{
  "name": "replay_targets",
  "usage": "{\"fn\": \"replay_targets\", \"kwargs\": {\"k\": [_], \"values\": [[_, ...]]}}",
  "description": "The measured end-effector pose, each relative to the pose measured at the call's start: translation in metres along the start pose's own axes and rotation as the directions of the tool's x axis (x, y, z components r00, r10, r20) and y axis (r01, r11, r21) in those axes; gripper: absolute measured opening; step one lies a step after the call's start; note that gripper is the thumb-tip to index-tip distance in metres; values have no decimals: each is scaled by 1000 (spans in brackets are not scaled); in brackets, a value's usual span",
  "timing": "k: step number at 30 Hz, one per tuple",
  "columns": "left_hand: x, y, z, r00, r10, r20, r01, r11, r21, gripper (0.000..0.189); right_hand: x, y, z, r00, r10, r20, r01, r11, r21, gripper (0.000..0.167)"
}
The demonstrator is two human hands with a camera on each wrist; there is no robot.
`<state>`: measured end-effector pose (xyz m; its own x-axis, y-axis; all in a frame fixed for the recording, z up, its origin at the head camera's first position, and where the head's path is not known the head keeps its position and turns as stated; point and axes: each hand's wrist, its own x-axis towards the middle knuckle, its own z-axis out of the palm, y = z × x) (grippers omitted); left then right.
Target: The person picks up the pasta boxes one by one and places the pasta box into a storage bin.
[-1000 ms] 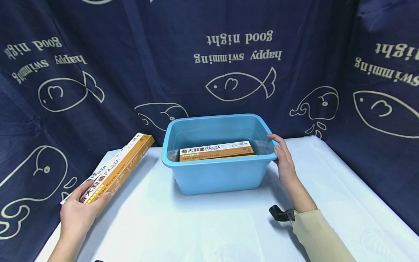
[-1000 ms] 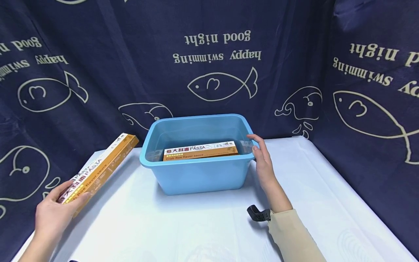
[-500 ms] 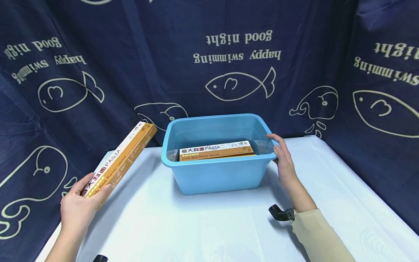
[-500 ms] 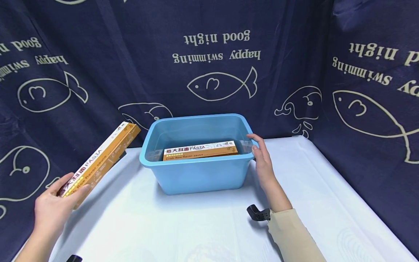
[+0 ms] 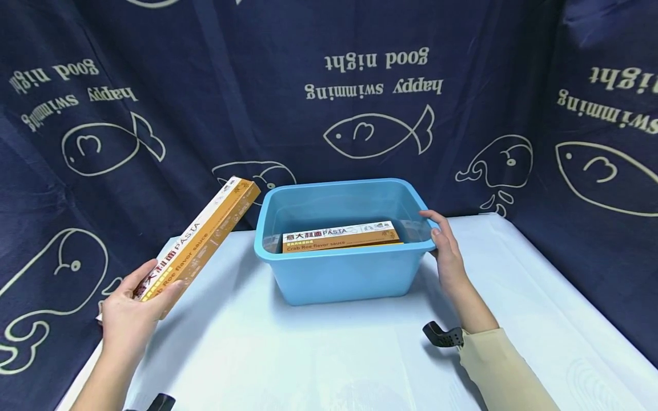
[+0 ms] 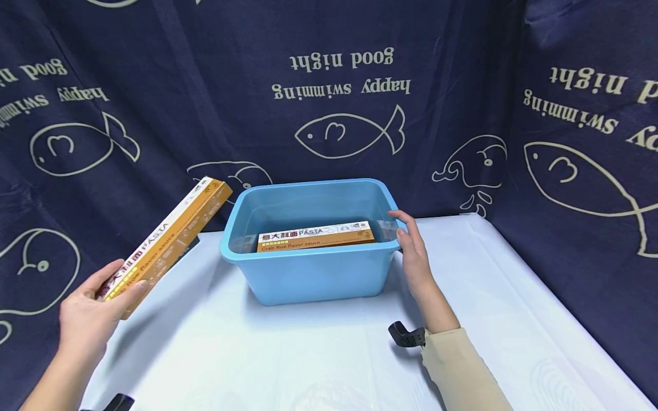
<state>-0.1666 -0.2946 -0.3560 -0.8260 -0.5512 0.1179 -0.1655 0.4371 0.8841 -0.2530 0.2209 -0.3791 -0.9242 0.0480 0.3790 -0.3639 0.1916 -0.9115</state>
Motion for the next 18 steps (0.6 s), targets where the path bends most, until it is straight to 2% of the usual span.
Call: {"fn": "replay_targets", "kwargs": {"k": [14,18], "values": [[-12,23,7,996,78,52,-79,997,5,75,0,-1,0,1000,4,-1,-4,1000,13,51],[-12,28,9,989,125,82,-125,992,2,75,0,-1,1,1000,2,-3,-2,1000,14,51]]}}
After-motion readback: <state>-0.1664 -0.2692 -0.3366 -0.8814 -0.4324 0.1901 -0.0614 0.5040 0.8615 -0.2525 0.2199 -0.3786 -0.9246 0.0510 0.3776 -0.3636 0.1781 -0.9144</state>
